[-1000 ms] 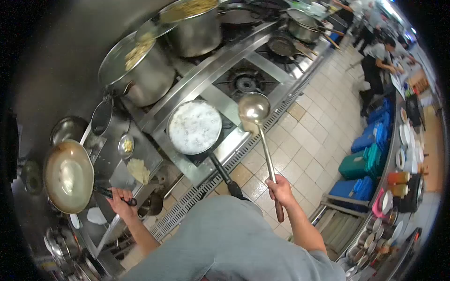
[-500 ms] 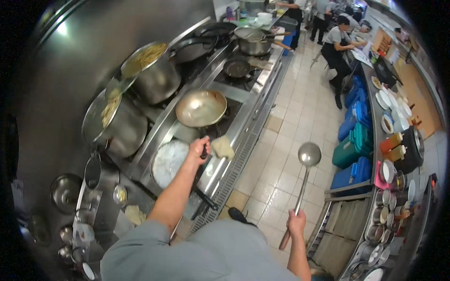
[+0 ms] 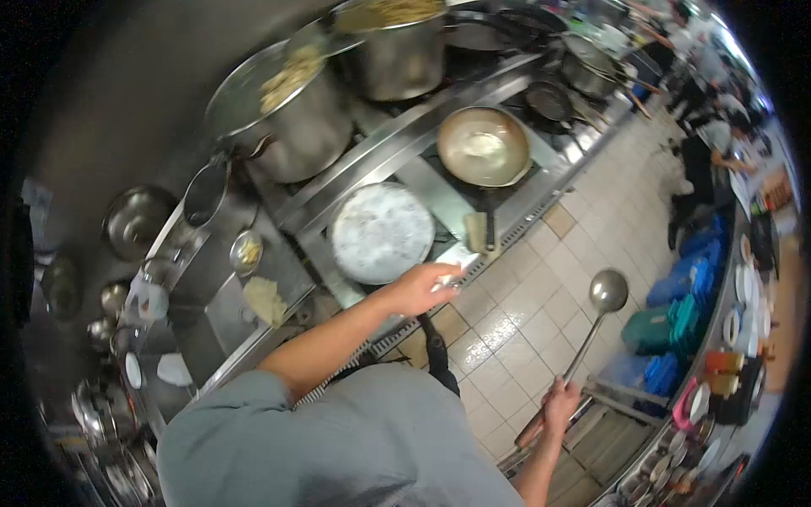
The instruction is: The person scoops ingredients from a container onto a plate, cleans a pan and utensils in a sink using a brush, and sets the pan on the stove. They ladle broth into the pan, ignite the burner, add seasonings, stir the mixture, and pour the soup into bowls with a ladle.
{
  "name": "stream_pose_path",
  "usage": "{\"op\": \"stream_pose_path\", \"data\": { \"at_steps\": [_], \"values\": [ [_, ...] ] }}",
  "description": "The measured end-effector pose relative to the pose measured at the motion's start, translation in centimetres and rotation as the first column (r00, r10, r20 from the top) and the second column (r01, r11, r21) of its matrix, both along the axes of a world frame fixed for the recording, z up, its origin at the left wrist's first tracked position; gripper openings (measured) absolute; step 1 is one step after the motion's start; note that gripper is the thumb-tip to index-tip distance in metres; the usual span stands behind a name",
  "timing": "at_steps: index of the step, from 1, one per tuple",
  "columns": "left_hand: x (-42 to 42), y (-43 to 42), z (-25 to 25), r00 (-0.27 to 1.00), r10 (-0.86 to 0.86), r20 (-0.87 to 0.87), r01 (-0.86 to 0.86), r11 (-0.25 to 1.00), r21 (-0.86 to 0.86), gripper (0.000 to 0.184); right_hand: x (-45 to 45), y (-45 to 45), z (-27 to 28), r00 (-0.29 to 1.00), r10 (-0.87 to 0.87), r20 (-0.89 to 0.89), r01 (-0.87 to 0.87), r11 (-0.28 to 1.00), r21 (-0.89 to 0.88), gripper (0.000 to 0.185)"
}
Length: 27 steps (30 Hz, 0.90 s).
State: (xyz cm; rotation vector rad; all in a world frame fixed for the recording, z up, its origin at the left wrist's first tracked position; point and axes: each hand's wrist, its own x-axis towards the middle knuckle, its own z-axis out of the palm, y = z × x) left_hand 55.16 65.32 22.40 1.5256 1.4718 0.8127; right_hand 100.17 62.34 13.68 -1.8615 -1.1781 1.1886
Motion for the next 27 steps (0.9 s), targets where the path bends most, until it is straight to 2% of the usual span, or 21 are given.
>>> {"op": "stream_pose_path", "data": {
  "at_steps": [1,2,3,4,5,6,7,8,9,10,11,13,15,17,18,20,21,24,25,26,27],
  "values": [
    [-2.8,-3.9,1.0,0.994,-0.039,0.105,0.057,0.983,-0.172,0.05,-2.2,1.5,2.4,0.991,0.088,0.098,-0.093,0.994,0.049,0.019],
    [-6.0,-7.8,0.9,0.945,0.087,0.317,-0.03,0.983,-0.18,0.046,-4.4,2.4,3.8,0.986,0.152,0.066,-0.157,0.983,0.091,0.017],
    [-9.7,-11.8,0.7,0.835,0.203,0.511,-0.116,0.974,-0.196,0.043,-6.9,3.2,5.5,0.976,0.217,0.034,-0.22,0.966,0.136,0.015],
    [-14.5,-16.0,0.7,0.825,0.366,0.43,-0.261,0.922,-0.285,0.038,-10.6,3.5,9.4,0.938,0.345,0.039,-0.347,0.928,0.138,0.018],
    [-19.5,-20.3,0.9,0.784,0.523,0.335,-0.406,0.839,-0.361,0.034,-12.7,3.6,10.8,0.898,0.438,-0.049,-0.43,0.895,0.115,0.023],
    [-24.5,-24.6,1.5,0.808,0.586,0.068,-0.514,0.756,-0.405,0.034,-16.0,2.8,13.2,0.868,0.494,-0.053,-0.486,0.867,0.114,0.02],
    [-29.3,-29.3,2.3,0.765,0.609,-0.21,-0.633,0.649,-0.423,0.035,-18.1,2.4,13.7,0.778,0.624,0.081,-0.627,0.76,0.169,0.019],
    [-34.1,-34.1,1.7,0.732,0.569,-0.376,-0.682,0.616,-0.394,0.037,-22.1,0.8,16.0,0.709,0.7,0.087,-0.699,0.683,0.212,0.019],
    [-39.3,-39.2,0.4,0.677,0.507,-0.534,-0.726,0.582,-0.367,0.038,-23.6,0.5,15.2,0.561,0.784,0.267,-0.824,0.497,0.273,0.02],
    [-44.3,-43.5,-1.4,0.536,0.591,-0.603,-0.819,0.536,-0.204,0.039,-26.4,-0.9,15.5,0.451,0.812,0.37,-0.891,0.387,0.236,0.021],
    [-49.1,-46.9,-3.7,0.395,0.658,-0.641,-0.874,0.485,-0.04,0.04,-30.4,-2.8,16.1,0.377,0.874,0.308,-0.922,0.322,0.216,0.022],
    [-57.0,-50.6,-7.0,0.143,0.791,-0.595,-0.872,0.385,0.301,0.047,-37.7,-7.3,15.8,0.202,0.899,0.388,-0.979,0.178,0.098,0.025],
    [-60.1,-49.1,-1.8,0.216,0.726,-0.653,-0.954,0.299,0.018,0.064,-44.7,-11.2,14.8,0.035,0.918,0.395,-0.999,0.039,-0.001,0.028],
    [-66.7,-49.5,-4.6,0.247,0.746,-0.618,-0.931,0.359,0.061,0.067,-52.6,-15.3,13.5,-0.105,0.901,0.422,-0.994,-0.093,-0.048,0.026],
    [-69.9,-48.6,-7.1,0.27,0.76,-0.591,-0.904,0.412,0.116,0.071,-56.2,-16.9,13.5,-0.165,0.895,0.414,-0.981,-0.106,-0.161,0.022],
    [-76.4,-47.9,-13.2,0.211,0.726,-0.655,-0.895,0.413,0.169,0.073,-62.3,-19.0,11.8,-0.163,0.918,0.361,-0.987,-0.147,-0.071,0.024],
    [-76.3,-46.9,-14.1,0.25,0.727,-0.639,-0.898,0.421,0.127,0.073,-64.6,-19.7,10.7,-0.2,0.925,0.323,-0.98,-0.193,-0.055,0.024],
    [-71.9,-46.9,-9.0,0.253,0.662,-0.706,-0.916,0.398,0.044,0.076,-71.7,-22.7,10.2,-0.2,0.959,0.203,-0.974,-0.171,-0.15,0.024],
    [-69.1,-47.3,-7.0,0.304,0.717,-0.627,-0.919,0.394,0.005,0.072,-73.3,-23.9,10.5,-0.182,0.97,0.164,-0.97,-0.15,-0.193,0.024],
    [-67.7,-48.0,-6.4,0.343,0.77,-0.538,-0.92,0.391,-0.028,0.068,-73.9,-24.5,8.3,-0.177,0.969,0.17,-0.978,-0.154,-0.141,0.022],
    [-68.7,-49.2,-11.1,0.544,0.536,-0.646,-0.824,0.488,-0.289,0.058,-75.0,-25.1,8.4,-0.189,0.969,0.162,-0.975,-0.165,-0.149,0.022]
  ]
}}
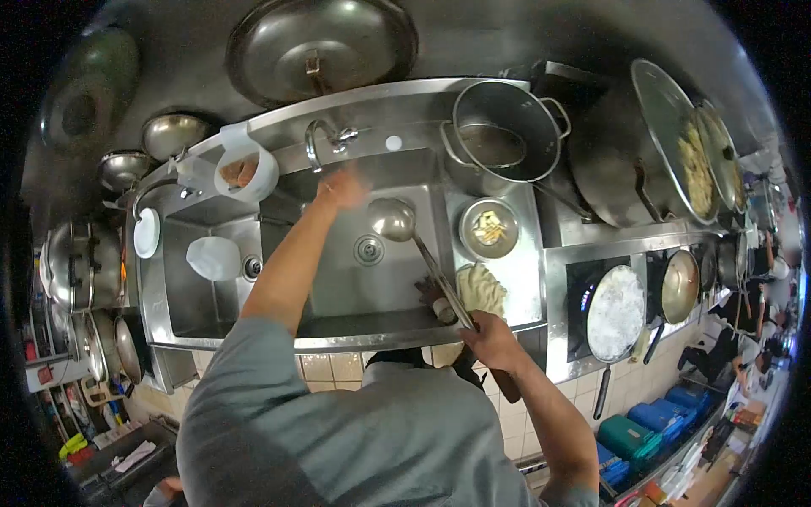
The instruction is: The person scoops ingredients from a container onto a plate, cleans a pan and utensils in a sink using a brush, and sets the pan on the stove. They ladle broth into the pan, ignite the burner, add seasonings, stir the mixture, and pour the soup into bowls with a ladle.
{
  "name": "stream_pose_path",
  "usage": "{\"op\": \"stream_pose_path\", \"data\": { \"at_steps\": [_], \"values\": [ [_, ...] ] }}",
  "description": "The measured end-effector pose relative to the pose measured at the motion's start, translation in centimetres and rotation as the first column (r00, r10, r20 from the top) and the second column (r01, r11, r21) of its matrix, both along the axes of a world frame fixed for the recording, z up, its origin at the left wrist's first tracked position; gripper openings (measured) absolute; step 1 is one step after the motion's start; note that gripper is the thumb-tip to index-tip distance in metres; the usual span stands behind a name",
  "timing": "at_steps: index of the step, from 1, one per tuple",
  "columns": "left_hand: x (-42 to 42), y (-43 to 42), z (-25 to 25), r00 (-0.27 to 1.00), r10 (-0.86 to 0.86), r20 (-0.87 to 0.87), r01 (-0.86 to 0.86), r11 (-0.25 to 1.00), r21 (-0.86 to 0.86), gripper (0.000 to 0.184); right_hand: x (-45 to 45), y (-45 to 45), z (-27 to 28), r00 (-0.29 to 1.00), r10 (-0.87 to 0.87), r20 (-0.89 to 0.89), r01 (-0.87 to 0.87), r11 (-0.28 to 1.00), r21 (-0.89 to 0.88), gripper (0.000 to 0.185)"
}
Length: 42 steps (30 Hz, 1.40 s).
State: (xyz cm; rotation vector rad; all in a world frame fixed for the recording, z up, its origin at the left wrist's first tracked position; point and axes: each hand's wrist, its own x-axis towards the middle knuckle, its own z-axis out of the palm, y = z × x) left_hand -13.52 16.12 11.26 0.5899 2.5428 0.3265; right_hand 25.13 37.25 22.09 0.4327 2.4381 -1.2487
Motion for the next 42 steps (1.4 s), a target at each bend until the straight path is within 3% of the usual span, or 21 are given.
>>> {"op": "stream_pose_path", "data": {
  "at_steps": [1,3,4,5,7,14,16,17,18,19,23,25,28,29,30,31,35,37,39,41,42],
  "values": [
    [-1.1,-1.8,-5.2,0.974,-0.137,0.181,0.18,0.951,-0.25,0.05,-1.6,-0.9,0.4,0.979,-0.059,0.196,0.093,0.981,-0.169,0.022],
    [2.4,-7.8,-7.4,0.991,0.045,-0.127,-0.032,0.995,0.099,0.034,-2.8,-1.7,-1.7,0.885,-0.107,0.452,0.339,0.815,-0.47,0.021],
    [3.8,-9.5,-7.1,0.941,0.319,-0.109,-0.284,0.924,0.258,0.031,-3.4,-2.0,-1.7,0.885,-0.108,0.453,0.339,0.816,-0.468,0.021],
    [5.7,-11.2,-7.0,0.824,0.566,-0.039,-0.508,0.766,0.394,0.029,-4.0,-2.6,-1.5,0.835,-0.139,0.532,0.467,0.69,-0.553,0.021],
    [9.1,-14.7,-7.5,0.671,0.741,0.021,-0.595,0.522,0.611,0.023,-5.2,-3.8,-1.1,0.749,-0.15,0.645,0.619,0.505,-0.601,0.02],
    [14.1,-20.6,-7.6,0.632,0.77,0.09,-0.631,0.443,0.636,0.02,-7.9,-6.0,-1.4,0.789,-0.128,0.601,0.564,0.539,-0.626,0.027],
    [13.4,-20.4,-9.2,0.661,0.736,0.15,-0.621,0.424,0.659,0.021,-9.7,-6.8,-2.2,0.867,0.078,0.491,0.078,0.954,-0.289,0.025],
    [12.8,-19.3,-9.7,0.702,0.693,0.164,-0.591,0.438,0.678,0.022,-9.9,-7.6,-2.9,0.87,0.073,0.487,0.077,0.956,-0.282,0.025],
    [12.2,-18.2,-10.0,0.741,0.648,0.176,-0.559,0.449,0.698,0.023,-10.2,-8.4,-3.7,0.937,0.18,0.3,-0.208,0.976,0.065,0.024],
    [11.7,-17.0,-10.3,0.741,0.648,0.179,-0.555,0.441,0.705,0.023,-10.5,-9.1,-4.3,0.923,0.351,0.157,-0.384,0.809,0.446,0.024],
    [11.9,-13.4,-6.9,0.707,0.636,0.309,-0.614,0.335,0.715,0.026,-15.8,-10.2,-6.6,0.919,0.361,0.162,-0.391,0.773,0.5,0.029],
    [13.3,-13.7,-5.7,0.716,0.629,0.304,-0.604,0.338,0.722,0.027,-19.3,-10.6,-10.5,0.93,0.367,-0.017,-0.321,0.835,0.446,0.023],
    [17.0,-15.5,-6.1,0.628,0.481,0.611,-0.759,0.207,0.617,0.027,-28.3,-12.3,-10.4,0.888,0.424,0.175,-0.457,0.85,0.262,0.013],
    [18.3,-16.5,-5.5,0.608,0.43,0.667,-0.784,0.192,0.591,0.027,-30.7,-12.6,-10.1,0.927,0.28,0.25,-0.246,0.956,-0.159,0.012],
    [19.8,-17.3,-4.7,0.574,0.442,0.689,-0.808,0.171,0.563,0.027,-32.8,-13.0,-9.7,0.916,0.168,0.364,0.054,0.848,-0.527,0.013],
    [21.1,-17.9,-4.2,0.542,0.451,0.709,-0.829,0.15,0.538,0.027,-34.3,-13.5,-9.3,0.863,0.117,0.491,0.357,0.546,-0.758,0.015],
    [23.8,-19.2,-4.3,0.414,0.442,0.796,-0.894,0.032,0.447,0.027,-35.2,-15.2,-9.8,0.856,-0.039,0.516,0.445,0.562,-0.697,0.02],
    [23.0,-19.3,-5.7,0.378,0.426,0.822,-0.91,0.008,0.414,0.027,-31.9,-13.6,-12.8,0.888,0.032,0.46,0.4,0.442,-0.803,0.015],
    [20.1,-18.3,-7.7,0.535,0.4,0.745,-0.806,-0.022,0.591,0.025,-24.4,-11.9,-5.7,0.883,-0.024,0.468,0.365,0.663,-0.654,0.009],
    [15.5,-15.4,-4.7,0.607,0.447,0.658,-0.767,0.111,0.632,0.024,-14.6,-10.1,-6.4,0.872,-0.309,0.38,0.459,0.247,-0.853,0.006],
    [13.3,-13.4,-2.4,0.684,0.417,0.599,-0.703,0.154,0.695,0.024,-13.2,-9.4,-5.4,0.894,-0.202,0.399,0.447,0.377,-0.811,0.013]
  ]
}}
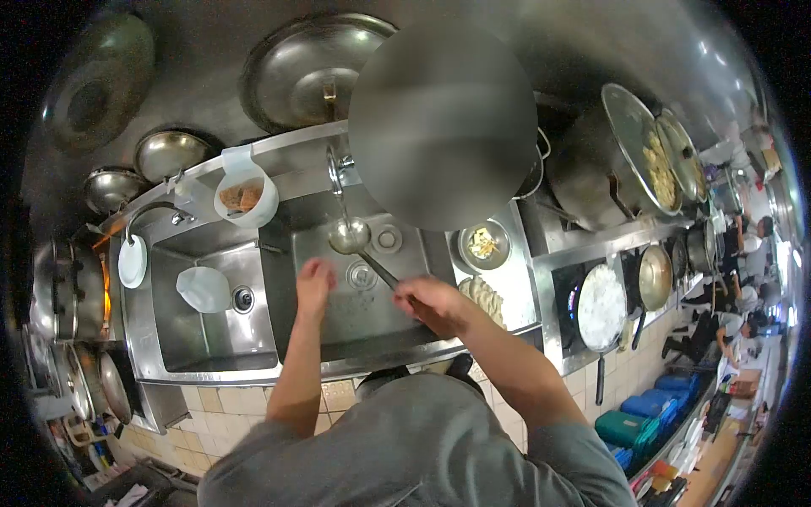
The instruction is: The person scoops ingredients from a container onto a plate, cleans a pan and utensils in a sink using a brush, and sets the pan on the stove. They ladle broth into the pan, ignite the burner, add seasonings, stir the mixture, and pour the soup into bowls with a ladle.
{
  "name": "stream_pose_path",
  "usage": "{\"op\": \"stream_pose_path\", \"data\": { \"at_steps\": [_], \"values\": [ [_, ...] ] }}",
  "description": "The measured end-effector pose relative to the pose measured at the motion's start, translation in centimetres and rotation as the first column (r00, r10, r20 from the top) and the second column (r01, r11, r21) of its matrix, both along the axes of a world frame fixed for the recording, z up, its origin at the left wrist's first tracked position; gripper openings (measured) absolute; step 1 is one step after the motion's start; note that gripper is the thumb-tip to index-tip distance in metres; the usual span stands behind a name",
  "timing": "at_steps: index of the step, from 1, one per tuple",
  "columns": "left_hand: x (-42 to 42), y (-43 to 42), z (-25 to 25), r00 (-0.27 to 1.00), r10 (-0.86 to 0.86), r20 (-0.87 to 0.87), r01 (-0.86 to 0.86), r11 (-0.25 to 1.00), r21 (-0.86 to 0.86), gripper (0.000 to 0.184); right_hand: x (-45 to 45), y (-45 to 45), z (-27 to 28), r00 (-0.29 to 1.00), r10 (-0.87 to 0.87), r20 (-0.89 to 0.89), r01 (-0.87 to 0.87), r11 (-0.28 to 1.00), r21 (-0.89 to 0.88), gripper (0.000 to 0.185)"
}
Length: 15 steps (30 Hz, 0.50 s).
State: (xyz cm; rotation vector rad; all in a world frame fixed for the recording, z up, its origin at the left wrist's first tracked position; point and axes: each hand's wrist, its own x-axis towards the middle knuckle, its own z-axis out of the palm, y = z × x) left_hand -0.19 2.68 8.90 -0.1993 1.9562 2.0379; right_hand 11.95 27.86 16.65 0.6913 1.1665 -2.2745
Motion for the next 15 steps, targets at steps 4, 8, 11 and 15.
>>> {"op": "stream_pose_path", "data": {
  "at_steps": [4,8,11,15],
  "values": [
    [-9.0,7.7,4.0,0.914,-0.368,-0.172,0.339,0.924,-0.177,0.029,5.1,-0.3,2.8,0.719,0.691,-0.07,-0.213,0.315,0.925,0.03],
    [-18.6,13.0,-1.5,0.592,-0.583,-0.556,-0.221,0.546,-0.808,0.069,10.9,1.0,-0.5,0.823,0.443,0.354,-0.237,-0.299,0.925,0.037],
    [-17.4,14.2,0.5,0.663,-0.655,-0.364,-0.101,0.403,-0.91,0.072,17.7,4.4,3.2,0.784,0.403,0.471,-0.372,-0.302,0.878,0.03],
    [-19.4,14.9,-2.9,0.594,-0.73,-0.338,-0.215,0.261,-0.941,0.078,32.9,5.1,4.4,0.944,0.054,0.325,-0.308,-0.201,0.93,0.02]
  ]
}}
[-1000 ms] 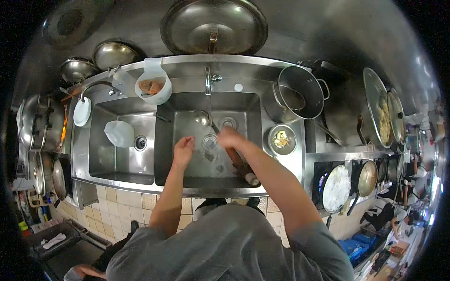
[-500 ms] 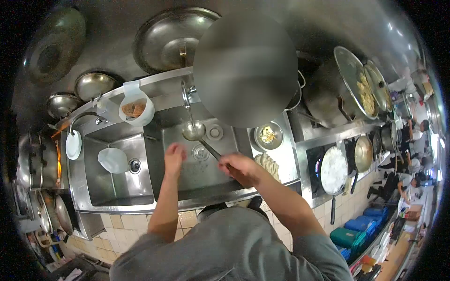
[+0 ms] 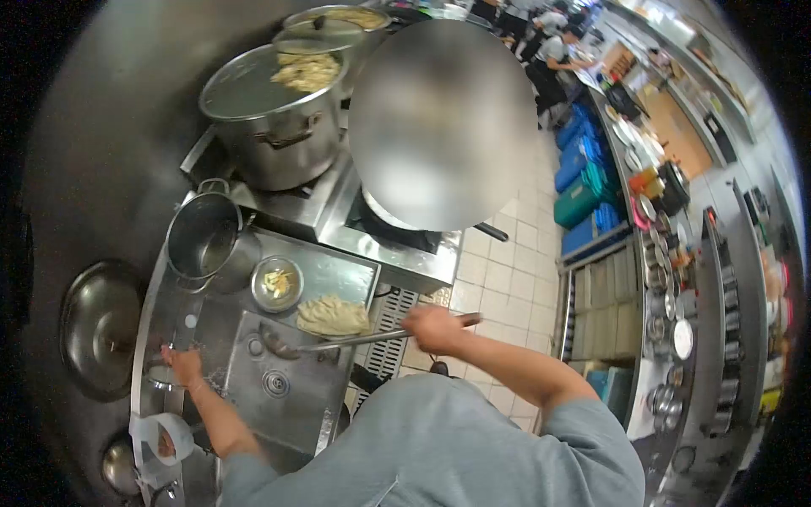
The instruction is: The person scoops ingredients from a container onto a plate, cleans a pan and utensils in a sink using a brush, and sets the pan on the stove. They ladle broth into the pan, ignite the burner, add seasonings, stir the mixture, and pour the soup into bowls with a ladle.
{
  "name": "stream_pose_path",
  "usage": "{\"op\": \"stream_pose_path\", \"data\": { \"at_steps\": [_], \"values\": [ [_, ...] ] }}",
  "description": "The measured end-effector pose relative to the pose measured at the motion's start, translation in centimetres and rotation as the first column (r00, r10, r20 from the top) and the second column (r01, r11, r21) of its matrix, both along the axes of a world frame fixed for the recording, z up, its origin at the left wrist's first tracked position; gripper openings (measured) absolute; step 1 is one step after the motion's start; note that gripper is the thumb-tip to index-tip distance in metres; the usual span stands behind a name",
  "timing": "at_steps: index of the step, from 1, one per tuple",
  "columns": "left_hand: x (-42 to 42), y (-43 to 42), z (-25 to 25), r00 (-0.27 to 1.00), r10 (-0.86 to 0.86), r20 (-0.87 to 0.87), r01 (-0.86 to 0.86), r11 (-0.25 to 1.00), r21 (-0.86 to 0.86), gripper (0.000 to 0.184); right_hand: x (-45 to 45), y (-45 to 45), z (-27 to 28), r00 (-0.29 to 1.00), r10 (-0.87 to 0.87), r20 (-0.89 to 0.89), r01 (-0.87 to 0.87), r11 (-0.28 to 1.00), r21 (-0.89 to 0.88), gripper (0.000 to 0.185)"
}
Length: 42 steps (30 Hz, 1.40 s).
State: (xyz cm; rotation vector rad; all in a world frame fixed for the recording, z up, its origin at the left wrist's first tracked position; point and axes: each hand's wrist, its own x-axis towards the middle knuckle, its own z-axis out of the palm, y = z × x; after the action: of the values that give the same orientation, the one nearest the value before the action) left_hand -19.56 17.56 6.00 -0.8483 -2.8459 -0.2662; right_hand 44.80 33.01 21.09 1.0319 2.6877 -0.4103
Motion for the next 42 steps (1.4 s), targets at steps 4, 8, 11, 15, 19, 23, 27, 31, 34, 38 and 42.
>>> {"op": "stream_pose_path", "data": {
  "at_steps": [4,8,11,15,19,23,27,31,34,38,42],
  "values": [
    [-6.1,0.9,0.1,0.931,0.111,0.347,-0.064,0.988,-0.143,0.083,20.2,-2.8,-2.4,0.898,-0.268,-0.35,0.36,0.904,0.23,0.018],
    [-3.6,-0.8,0.0,0.968,0.0,0.252,-0.063,0.968,0.242,0.07,37.1,-10.4,-4.5,0.342,-0.886,-0.314,0.938,0.302,0.169,0.029],
    [4.3,-3.8,-3.5,0.966,-0.093,0.241,0.043,0.978,0.205,0.045,47.5,-14.9,-7.7,0.002,-0.989,-0.15,0.998,-0.007,0.055,0.028],
    [17.6,-8.1,-9.0,0.936,-0.081,0.344,0.301,0.69,-0.658,0.03,57.0,-19.8,-14.3,-0.155,-0.987,-0.049,0.987,-0.157,0.025,0.031],
    [30.3,-12.8,-6.5,0.946,0.19,0.264,-0.011,0.83,-0.557,0.032,64.7,-15.9,-21.2,-0.407,-0.906,0.112,0.822,-0.417,-0.388,0.02],
    [39.8,-15.2,-3.3,0.861,0.42,0.286,-0.294,0.871,-0.394,0.036,68.1,-4.1,-20.2,-0.549,-0.69,0.472,-0.002,-0.564,-0.826,0.026],
    [43.5,-12.0,-1.3,0.847,0.482,-0.225,-0.515,0.848,-0.124,0.033,63.2,7.2,-10.9,-0.239,-0.956,0.17,0.306,-0.24,-0.921,0.018],
    [42.4,-3.5,1.5,0.921,0.369,-0.128,-0.37,0.929,0.016,0.024,65.5,19.1,-17.8,0.344,-0.906,-0.248,0.806,0.42,-0.416,0.022],
    [49.7,13.0,9.7,0.896,0.277,-0.347,-0.086,0.875,0.477,0.017,61.3,25.7,-9.9,-0.038,-0.998,0.05,-0.027,-0.049,-0.998,0.017],
    [60.3,34.7,14.4,0.964,-0.082,-0.254,0.234,0.72,0.653,0.007,59.3,34.0,-5.0,0.26,-0.92,-0.295,0.643,0.393,-0.657,0.013],
    [69.7,52.6,9.3,0.736,-0.67,0.094,0.339,0.485,0.806,0.025,58.2,43.0,0.4,0.135,-0.949,-0.284,0.541,0.31,-0.782,0.008]
  ]
}}
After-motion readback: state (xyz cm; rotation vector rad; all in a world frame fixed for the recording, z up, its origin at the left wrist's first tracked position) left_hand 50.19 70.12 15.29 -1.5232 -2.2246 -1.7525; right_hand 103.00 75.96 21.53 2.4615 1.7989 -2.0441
